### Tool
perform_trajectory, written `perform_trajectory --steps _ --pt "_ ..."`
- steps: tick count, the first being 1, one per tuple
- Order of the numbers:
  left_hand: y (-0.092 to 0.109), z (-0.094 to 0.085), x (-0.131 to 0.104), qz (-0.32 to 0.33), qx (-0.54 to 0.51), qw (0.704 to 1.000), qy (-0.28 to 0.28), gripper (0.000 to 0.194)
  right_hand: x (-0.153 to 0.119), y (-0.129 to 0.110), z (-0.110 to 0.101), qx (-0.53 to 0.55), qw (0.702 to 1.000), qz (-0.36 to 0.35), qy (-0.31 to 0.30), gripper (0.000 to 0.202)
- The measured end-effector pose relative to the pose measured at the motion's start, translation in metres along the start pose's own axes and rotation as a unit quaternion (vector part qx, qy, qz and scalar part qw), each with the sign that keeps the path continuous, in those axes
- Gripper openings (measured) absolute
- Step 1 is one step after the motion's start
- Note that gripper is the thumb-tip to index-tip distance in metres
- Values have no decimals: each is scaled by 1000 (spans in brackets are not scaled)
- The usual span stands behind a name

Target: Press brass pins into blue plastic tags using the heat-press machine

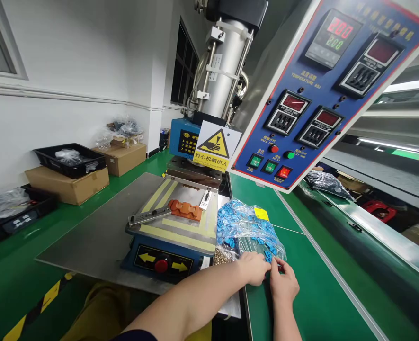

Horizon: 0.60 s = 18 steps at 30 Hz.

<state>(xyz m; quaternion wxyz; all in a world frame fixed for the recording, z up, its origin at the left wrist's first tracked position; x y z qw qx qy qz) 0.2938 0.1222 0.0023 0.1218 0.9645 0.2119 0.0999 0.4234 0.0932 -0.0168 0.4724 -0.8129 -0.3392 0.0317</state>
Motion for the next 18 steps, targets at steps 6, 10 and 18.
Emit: perform_trajectory --steps 6,10,18 --pt "-6 -1 -11 27 -23 998 48 34 1 0 0 -20 999 30 -9 42" --pt "-7 -1 -11 19 -27 998 58 36 0 -1 -2 -18 999 45 -10 44" --pt "16 -32 -128 81 -31 985 150 33 -8 -15 -18 35 999 -25 -4 41"
Point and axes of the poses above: each hand's wrist, its own x-axis towards the middle knuckle, its own z-axis out of the palm, y = z × x, the point moved 5 cm from there along x, towards the middle knuckle, and after that the axes turned 11 degrees about z, right-handed, at the moved point
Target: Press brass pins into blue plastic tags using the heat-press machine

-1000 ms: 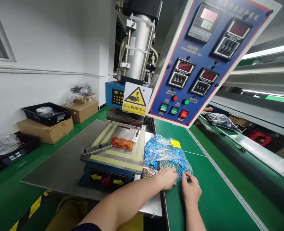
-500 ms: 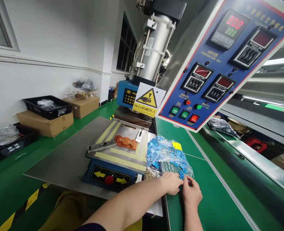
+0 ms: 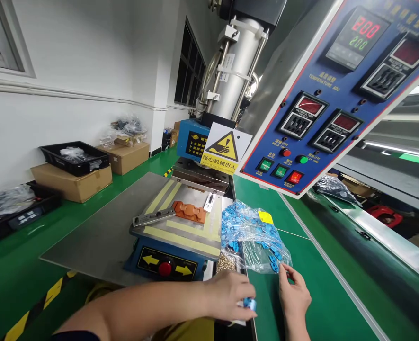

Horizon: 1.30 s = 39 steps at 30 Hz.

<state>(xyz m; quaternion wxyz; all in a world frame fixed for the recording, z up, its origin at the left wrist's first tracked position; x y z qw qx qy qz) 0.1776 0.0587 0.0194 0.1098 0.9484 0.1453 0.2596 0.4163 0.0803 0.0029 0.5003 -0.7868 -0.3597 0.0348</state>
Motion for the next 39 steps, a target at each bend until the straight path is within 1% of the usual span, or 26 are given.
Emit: perform_trajectory --steps 1,2,3,4,5,6,7,8,9,11,12,14,16,18,24,26,31,35,37,39 --pt "1 -21 -25 0 13 1000 25 27 -8 -12 1 25 999 -35 -9 39" --pt "-2 -43 -49 -15 29 999 41 21 -19 -28 5 54 995 -77 -27 37" --pt "-8 -67 -70 -34 43 997 48 21 -33 -48 12 85 987 -126 -58 34" --pt "-18 -91 -89 -63 59 995 52 22 -48 -70 21 110 973 -177 -101 30" --pt "-31 -115 -104 -109 77 989 62 25 -65 -94 33 127 955 -224 -147 25" --pt "-45 -136 -114 -152 83 983 57 25 -81 -118 47 135 937 -262 -191 20" --pt "-59 -156 -121 -183 95 977 61 23 -95 -142 61 140 918 -297 -223 18" --pt "-73 -172 -124 -206 106 971 59 20 -106 -164 76 141 901 -327 -248 18" --pt "-87 -184 -124 -222 114 967 55 18 -115 -184 90 138 889 -352 -260 17" --pt "-112 -199 -118 -235 129 962 45 16 -124 -216 117 111 873 -394 -267 17" --pt "-123 -203 -115 -237 132 961 43 16 -127 -228 130 90 869 -409 -266 17" --pt "-142 -205 -108 -238 136 961 45 15 -130 -243 152 50 864 -427 -263 18" --pt "-155 -203 -105 -246 127 960 47 13 -133 -248 166 26 861 -435 -262 18" --pt "-164 -200 -106 -253 108 960 46 13 -136 -247 173 19 858 -439 -264 18" --pt "-168 -194 -114 -238 71 967 62 13 -143 -238 171 32 846 -449 -286 20" --pt "-169 -193 -113 -249 66 964 59 13 -143 -238 170 30 845 -452 -284 22" --pt "-168 -193 -111 -308 93 946 51 15 -145 -238 167 23 847 -454 -275 24" --pt "-162 -195 -111 -304 79 949 34 14 -145 -237 162 33 853 -447 -267 28" --pt "-158 -198 -114 -296 79 952 27 21 -143 -236 158 48 864 -440 -241 31" --pt "-151 -198 -117 -282 102 954 20 34 -141 -235 156 56 871 -434 -222 33"
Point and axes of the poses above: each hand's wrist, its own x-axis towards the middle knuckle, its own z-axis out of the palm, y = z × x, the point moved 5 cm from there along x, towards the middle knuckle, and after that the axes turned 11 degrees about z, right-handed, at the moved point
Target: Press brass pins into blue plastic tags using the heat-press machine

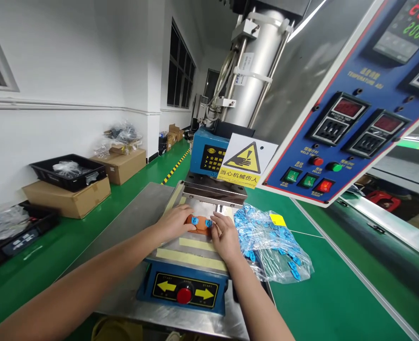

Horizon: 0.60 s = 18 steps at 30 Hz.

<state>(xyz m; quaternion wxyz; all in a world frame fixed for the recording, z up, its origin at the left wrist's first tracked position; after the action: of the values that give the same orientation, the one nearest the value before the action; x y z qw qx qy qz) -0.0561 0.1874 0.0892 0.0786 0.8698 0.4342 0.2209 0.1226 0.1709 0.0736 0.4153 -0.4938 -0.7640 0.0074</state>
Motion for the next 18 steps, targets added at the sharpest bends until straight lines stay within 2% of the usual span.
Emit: perform_trajectory --steps 3,6,13,18 --pt "7 7 -10 40 45 998 -34 49 1 -3 3 -14 999 -8 -28 38" --pt "9 21 -17 49 64 993 -83 57 1 -8 7 -50 997 -29 -59 42" --pt "10 36 -21 30 98 992 -75 58 -3 -16 10 -101 991 -49 -78 41" --pt "15 30 -20 13 86 993 -85 59 -5 -15 9 -83 995 -26 -51 43"
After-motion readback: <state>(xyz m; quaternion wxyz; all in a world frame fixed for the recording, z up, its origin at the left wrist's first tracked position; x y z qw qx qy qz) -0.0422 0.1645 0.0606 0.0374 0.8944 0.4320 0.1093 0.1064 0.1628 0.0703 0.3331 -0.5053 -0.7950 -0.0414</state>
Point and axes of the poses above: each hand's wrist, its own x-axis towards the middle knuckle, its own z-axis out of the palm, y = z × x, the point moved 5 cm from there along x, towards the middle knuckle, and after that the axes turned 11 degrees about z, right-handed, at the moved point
